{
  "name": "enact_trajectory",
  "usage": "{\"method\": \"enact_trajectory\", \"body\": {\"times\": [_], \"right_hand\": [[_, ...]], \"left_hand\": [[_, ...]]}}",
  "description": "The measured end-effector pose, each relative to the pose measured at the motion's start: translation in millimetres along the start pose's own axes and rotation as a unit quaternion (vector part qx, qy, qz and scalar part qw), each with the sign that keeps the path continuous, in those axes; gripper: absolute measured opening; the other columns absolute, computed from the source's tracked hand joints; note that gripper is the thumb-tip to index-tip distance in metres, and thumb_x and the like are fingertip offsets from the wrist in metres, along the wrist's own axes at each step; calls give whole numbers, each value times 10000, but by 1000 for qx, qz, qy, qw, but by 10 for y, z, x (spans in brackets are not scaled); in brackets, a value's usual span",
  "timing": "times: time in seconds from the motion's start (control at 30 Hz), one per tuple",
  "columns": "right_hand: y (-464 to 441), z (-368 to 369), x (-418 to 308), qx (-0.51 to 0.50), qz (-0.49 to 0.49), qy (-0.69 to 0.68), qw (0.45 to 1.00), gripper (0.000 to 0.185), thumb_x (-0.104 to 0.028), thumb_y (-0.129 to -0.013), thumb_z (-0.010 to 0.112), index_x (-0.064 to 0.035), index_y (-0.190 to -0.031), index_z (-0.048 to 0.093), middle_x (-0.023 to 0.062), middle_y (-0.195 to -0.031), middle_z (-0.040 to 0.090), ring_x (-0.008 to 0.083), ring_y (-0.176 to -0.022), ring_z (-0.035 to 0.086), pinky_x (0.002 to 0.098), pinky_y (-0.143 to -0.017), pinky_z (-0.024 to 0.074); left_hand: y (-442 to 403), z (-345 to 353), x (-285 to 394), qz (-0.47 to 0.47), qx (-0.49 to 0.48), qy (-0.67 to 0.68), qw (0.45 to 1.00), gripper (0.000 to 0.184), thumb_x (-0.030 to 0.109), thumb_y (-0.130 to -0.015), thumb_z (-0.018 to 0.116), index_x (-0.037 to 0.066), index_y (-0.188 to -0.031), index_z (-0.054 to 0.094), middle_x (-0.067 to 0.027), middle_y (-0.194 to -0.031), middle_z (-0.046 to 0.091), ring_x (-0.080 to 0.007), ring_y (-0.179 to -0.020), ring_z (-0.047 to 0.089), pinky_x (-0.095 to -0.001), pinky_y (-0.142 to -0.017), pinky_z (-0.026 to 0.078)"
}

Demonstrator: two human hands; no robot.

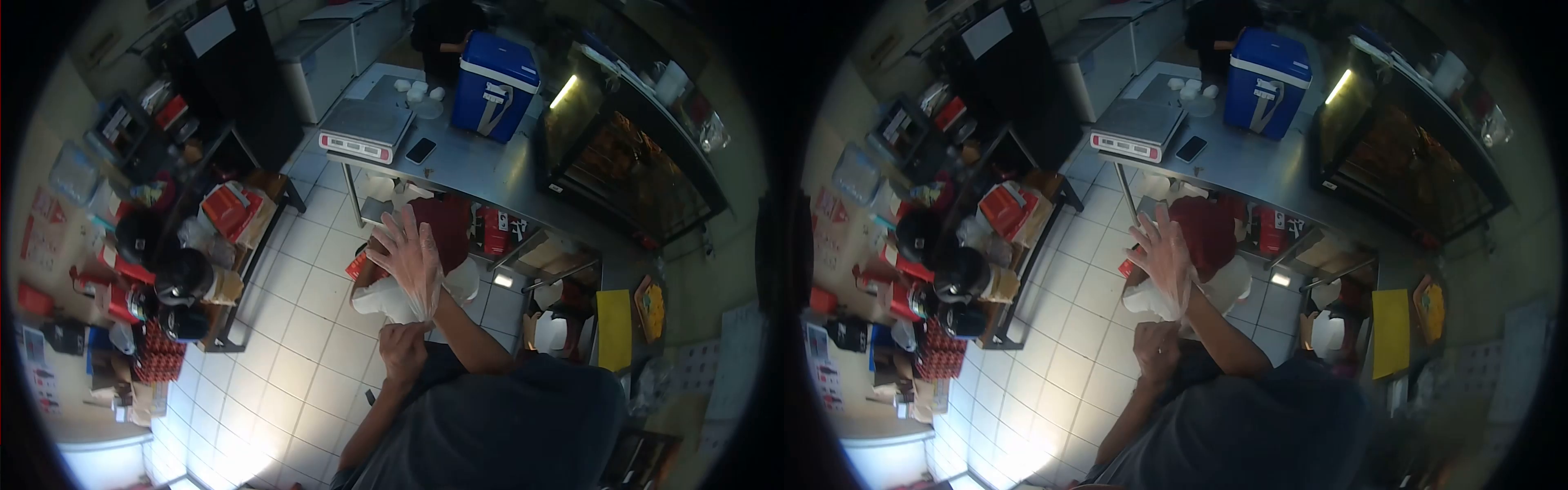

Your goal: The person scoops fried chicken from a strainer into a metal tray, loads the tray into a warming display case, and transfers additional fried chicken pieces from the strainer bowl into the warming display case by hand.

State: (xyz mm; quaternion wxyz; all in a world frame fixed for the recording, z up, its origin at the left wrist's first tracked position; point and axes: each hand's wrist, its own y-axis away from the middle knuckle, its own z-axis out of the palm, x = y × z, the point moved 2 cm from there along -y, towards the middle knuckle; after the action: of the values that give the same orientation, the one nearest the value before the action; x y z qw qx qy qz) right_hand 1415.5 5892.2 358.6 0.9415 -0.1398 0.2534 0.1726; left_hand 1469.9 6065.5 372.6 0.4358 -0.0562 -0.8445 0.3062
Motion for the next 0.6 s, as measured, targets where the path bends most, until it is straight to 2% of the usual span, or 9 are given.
{"method": "enact_trajectory", "body": {"times": [0.03,0.17,0.23,0.37,0.43,0.5,0.53,0.57,0.6], "right_hand": [[-96,-33,42,19,11,13,1000,854,-772,-883,428,-373,-1569,110,75,-1632,112,347,-1490,129,637,-1148,152],[-510,-2,323,82,36,-45,995,942,-847,-846,336,-380,-1576,-33,78,-1665,-20,384,-1515,-31,680,-1142,-15],[-861,-97,644,105,36,-109,988,948,-853,-839,338,-389,-1572,-45,81,-1665,-35,386,-1515,-50,683,-1139,-28],[-1780,-15,1399,165,48,-123,977,1035,-826,-809,466,-400,-1554,-113,64,-1654,-131,390,-1510,-71,703,-1143,97],[-2265,132,1889,146,77,-102,981,1052,-752,-818,548,-423,-1537,-146,80,-1655,-100,389,-1507,13,708,-1110,220],[-2703,285,2335,131,112,-112,979,1096,-676,-820,624,-432,-1521,-183,93,-1654,-86,399,-1499,88,701,-1087,308],[-2911,410,2503,116,133,-130,976,1127,-636,-818,658,-428,-1514,-204,97,-1653,-87,408,-1492,121,692,-1080,333],[-3151,518,2599,94,145,-131,976,1153,-613,-813,682,-426,-1509,-218,101,-1652,-88,416,-1482,155,683,-1073,354],[-3389,625,2695,72,157,-132,976,1181,-589,-807,706,-423,-1503,-233,106,-1651,-88,425,-1472,189,675,-1065,375]], "left_hand": [[-29,-37,-125,7,-9,8,1000,185,-56,-710,731,72,-844,725,-49,-823,708,-241,-745,611,-352,-711,488],[-437,-238,-661,34,-41,35,998,185,-64,-710,726,64,-843,729,-48,-807,708,-228,-718,603,-335,-668,489],[-699,-403,-992,40,-69,22,997,186,-66,-708,729,63,-842,733,-48,-807,709,-227,-710,599,-333,-664,488],[-1408,-952,-1795,-16,-125,-7,992,149,-14,-730,764,82,-844,753,-46,-832,732,-231,-714,604,-348,-680,483],[-1789,-1327,-2079,-11,-135,-26,990,137,-9,-752,767,55,-873,761,-61,-822,730,-215,-703,610,-335,-668,498],[-1973,-1707,-2507,-79,-188,-22,979,143,1,-762,753,65,-889,770,-85,-860,736,-243,-767,648,-343,-717,526],[-1939,-1939,-2802,-167,-183,-56,967,173,5,-773,741,68,-932,766,-100,-884,733,-264,-790,660,-338,-739,535],[-1828,-2162,-3175,-187,-134,-87,969,203,11,-789,733,56,-986,752,-99,-908,726,-245,-789,666,-351,-741,539],[-1790,-2387,-3387,-316,-68,-75,943,214,28,-807,732,24,-1021,722,-106,-948,719,-206,-807,671,-334,-744,542]]}}
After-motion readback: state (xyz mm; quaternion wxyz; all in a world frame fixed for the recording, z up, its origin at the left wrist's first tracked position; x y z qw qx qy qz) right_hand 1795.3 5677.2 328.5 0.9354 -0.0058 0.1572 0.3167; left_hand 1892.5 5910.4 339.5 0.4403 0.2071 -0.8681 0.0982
